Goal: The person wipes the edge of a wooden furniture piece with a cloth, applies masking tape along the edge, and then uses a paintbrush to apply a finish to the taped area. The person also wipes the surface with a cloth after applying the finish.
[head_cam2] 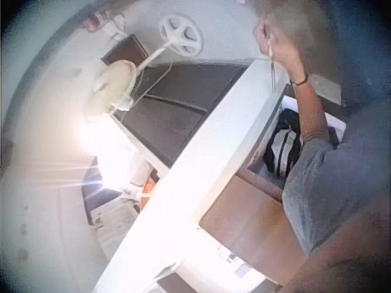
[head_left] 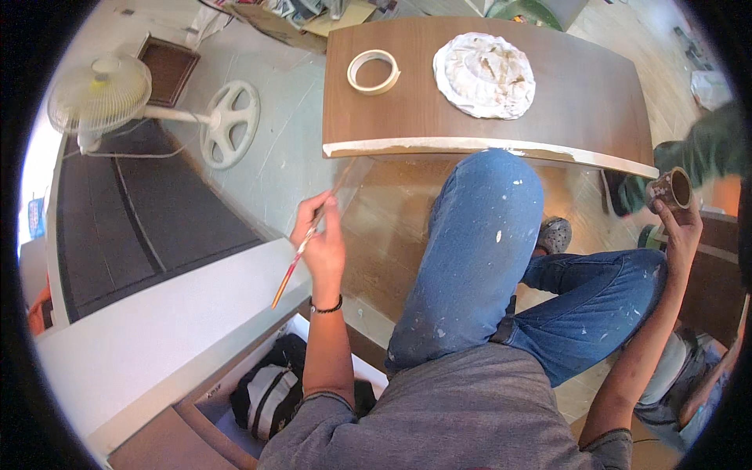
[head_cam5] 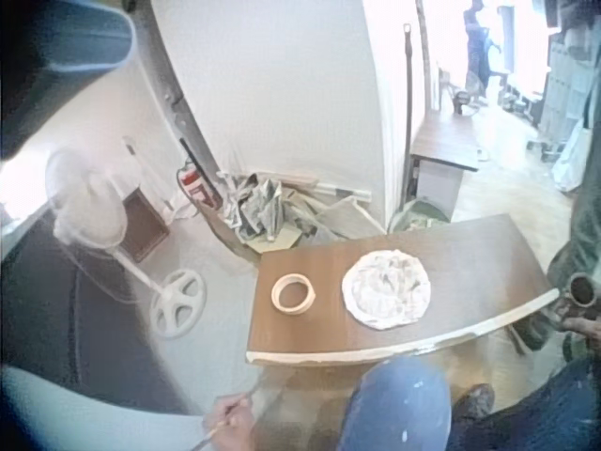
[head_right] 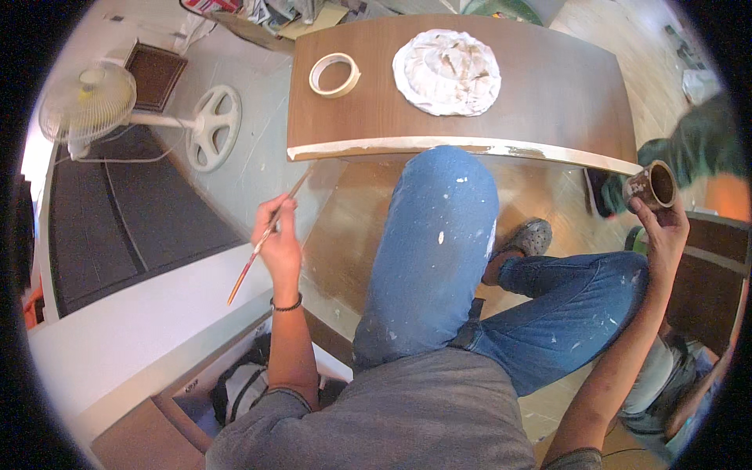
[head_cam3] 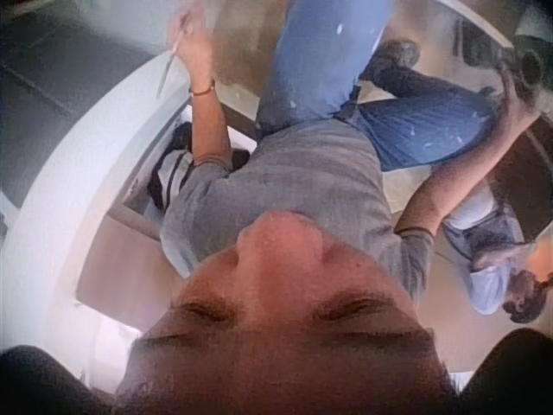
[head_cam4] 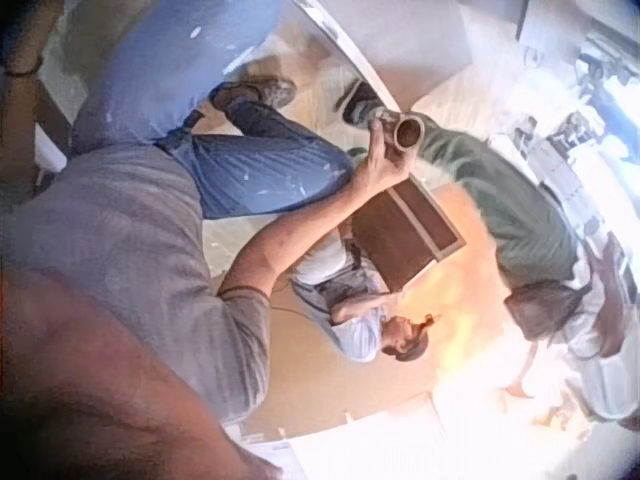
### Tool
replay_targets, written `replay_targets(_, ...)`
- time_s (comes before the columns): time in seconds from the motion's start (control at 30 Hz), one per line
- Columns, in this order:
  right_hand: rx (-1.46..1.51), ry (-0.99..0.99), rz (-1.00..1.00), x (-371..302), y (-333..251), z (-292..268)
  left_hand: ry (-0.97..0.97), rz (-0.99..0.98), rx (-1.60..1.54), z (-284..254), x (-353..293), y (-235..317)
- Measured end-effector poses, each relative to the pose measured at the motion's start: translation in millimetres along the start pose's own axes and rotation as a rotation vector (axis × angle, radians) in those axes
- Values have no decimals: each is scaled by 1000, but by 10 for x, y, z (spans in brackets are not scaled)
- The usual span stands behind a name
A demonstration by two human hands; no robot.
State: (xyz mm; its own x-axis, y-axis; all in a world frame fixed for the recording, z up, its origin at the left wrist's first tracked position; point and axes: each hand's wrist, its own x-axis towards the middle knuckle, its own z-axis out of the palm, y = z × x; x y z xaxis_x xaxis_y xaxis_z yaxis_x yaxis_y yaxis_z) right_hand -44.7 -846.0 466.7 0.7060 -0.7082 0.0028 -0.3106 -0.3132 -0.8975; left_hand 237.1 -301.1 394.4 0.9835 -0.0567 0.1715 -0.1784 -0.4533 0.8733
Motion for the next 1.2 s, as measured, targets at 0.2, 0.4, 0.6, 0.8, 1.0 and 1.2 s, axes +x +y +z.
replay_targets(0.2,-40,-35,-41,-16,-161,94,-56,-17,-109,132,-68,202)
replay_targets(0.4,-38,-14,-36,-21,-139,92,-258,40,-103,553,-56,378)
replay_targets(0.6,-105,-8,-22,-52,-177,109,-202,40,-78,462,-21,267)
replay_targets(0.8,-118,67,20,-106,-405,230,-45,50,63,-17,63,107)
replay_targets(1.0,-31,-3,-116,7,-633,361,128,102,-93,-245,40,603)
replay_targets(1.2,-186,49,-372,175,-713,219,164,409,-172,-200,-41,1487)
